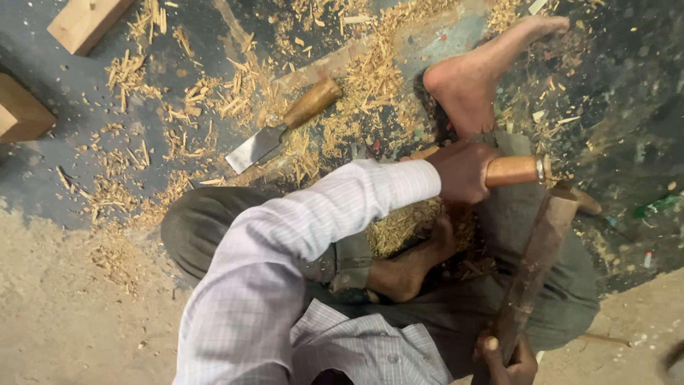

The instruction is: The person is carving a wooden object using a chisel and a wooden mallet. They are sitting on the floor, holding the wood between their legs and striking the chisel with the mallet to shape the wood.

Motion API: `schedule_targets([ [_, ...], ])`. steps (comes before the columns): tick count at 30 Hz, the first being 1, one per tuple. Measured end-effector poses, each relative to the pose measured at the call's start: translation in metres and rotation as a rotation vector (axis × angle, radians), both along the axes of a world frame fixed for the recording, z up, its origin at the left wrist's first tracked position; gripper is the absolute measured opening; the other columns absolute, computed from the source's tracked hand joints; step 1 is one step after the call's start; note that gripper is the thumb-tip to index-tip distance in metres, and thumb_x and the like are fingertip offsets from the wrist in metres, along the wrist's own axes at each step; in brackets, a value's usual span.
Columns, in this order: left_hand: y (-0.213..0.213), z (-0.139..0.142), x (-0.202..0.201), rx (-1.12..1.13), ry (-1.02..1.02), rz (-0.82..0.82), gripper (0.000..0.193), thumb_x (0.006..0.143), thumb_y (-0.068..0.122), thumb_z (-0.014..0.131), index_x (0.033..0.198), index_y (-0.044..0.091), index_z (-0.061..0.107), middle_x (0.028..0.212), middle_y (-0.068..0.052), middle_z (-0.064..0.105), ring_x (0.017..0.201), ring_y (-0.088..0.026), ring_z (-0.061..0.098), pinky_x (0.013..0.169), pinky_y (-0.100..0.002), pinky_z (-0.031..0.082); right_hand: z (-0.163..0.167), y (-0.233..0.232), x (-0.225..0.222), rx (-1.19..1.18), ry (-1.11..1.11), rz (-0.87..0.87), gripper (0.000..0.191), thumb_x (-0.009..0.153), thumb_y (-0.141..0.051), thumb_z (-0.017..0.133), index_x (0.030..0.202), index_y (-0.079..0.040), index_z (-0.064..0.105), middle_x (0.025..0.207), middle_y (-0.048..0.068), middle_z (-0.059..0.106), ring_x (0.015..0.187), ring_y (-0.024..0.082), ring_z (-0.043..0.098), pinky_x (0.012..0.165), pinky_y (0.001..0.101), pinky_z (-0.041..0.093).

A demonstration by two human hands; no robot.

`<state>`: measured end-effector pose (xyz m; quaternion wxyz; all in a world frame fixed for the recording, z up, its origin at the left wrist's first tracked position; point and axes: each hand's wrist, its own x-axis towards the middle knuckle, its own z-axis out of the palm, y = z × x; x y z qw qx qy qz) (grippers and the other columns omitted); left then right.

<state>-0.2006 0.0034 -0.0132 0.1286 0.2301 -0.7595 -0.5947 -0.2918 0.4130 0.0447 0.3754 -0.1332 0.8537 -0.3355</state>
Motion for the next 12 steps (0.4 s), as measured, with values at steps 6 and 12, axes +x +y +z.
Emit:
schedule_targets([
  [6, 0.009, -0.001, 0.021, -0.029, 0.373, -0.031, 0.059, 0.065, 0.016, 0.082, 0.121, 0.008, 0.064, 0.102, -0.016, 0.074, 0.096, -0.036, 0.073, 0.081, -0.043, 0.058, 0.007, 0.003, 0.004, -0.145, -0.193, -0.104, 0.069, 0.100, -0.052, 0.059, 0.125, 0.012, 0.056, 0.081, 0.020, 0.062, 0.067, 0.025, 0.060, 0.060, 0.0396, 0.050],
  [12, -0.001, 0.012, 0.025, 0.026, 0.254, -0.126, 0.051, 0.068, 0.016, 0.081, 0.117, 0.011, 0.067, 0.099, -0.012, 0.077, 0.097, -0.031, 0.075, 0.081, -0.041, 0.058, 0.027, -0.004, 0.009, -0.146, -0.157, -0.139, 0.077, 0.099, -0.058, 0.057, 0.125, 0.014, 0.054, 0.083, 0.021, 0.061, 0.067, 0.028, 0.060, 0.060, 0.0429, 0.050],
])
